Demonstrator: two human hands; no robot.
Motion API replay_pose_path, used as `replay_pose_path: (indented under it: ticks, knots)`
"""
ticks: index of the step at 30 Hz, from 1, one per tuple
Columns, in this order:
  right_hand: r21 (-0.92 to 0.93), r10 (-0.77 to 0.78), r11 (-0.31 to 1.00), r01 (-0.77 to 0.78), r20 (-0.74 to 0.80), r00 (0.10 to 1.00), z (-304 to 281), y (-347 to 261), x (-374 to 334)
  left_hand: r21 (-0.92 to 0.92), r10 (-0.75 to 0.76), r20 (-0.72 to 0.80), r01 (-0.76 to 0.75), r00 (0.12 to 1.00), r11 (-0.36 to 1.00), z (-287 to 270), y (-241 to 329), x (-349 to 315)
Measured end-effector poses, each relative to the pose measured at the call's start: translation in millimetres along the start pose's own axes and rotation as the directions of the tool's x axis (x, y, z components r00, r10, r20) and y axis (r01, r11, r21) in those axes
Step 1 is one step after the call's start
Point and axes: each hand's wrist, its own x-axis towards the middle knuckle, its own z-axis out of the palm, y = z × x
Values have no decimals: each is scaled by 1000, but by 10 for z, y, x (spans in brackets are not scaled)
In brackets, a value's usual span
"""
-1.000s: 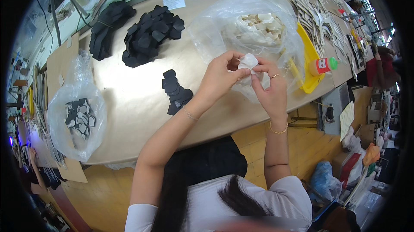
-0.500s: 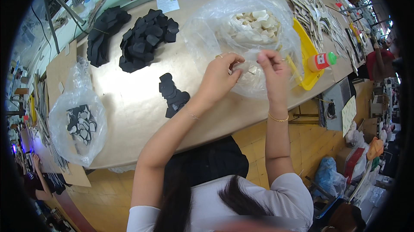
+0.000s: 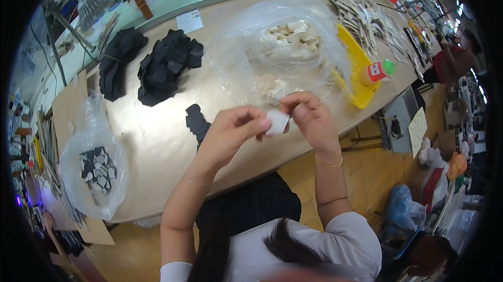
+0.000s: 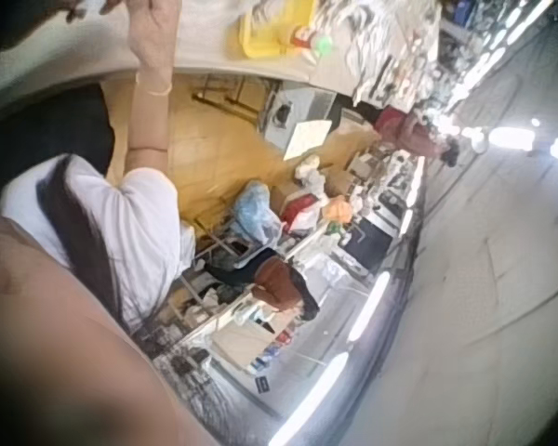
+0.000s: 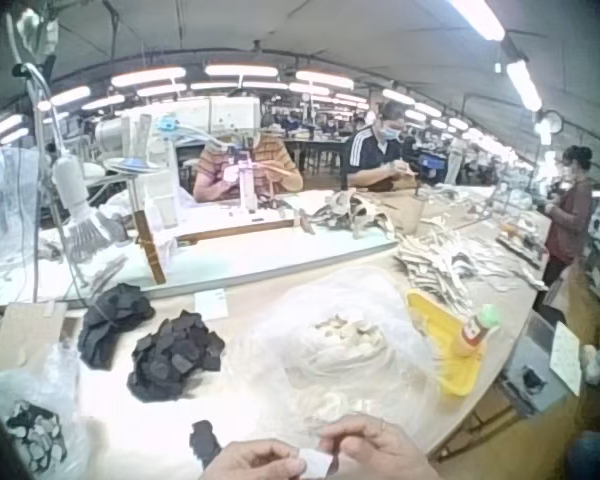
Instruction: The person assembles small black and white shoe components by hand at a workbench. They pick up black pieces, align them with white inserts, and place the assembled units into a plastic bag. The person also moves a bundle of black pieces and a cardboard sheet aside to access materials.
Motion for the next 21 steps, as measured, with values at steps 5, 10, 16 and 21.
replay_pose_path:
  ticks: [5, 10, 16, 21]
  knots:
    - [-313, -14, 942, 117, 313, 950, 162, -54, 11, -160, -141, 140, 163, 980, 974, -25, -39, -339]
    - [-225, 10, 971, 80, 372, 928, 241, 3, 4, -168, -70, 131, 92, 989, 981, -41, -78, -504]
    - [-317, -182, 925, 211, 118, 976, 265, 62, -35, 20, 189, -273, -191, 943, 981, -111, -132, -771]
    - [-215, 16, 976, -27, -51, 999, 292, 203, -111, 477, 434, -495, -182, 753, 860, -484, -221, -1248]
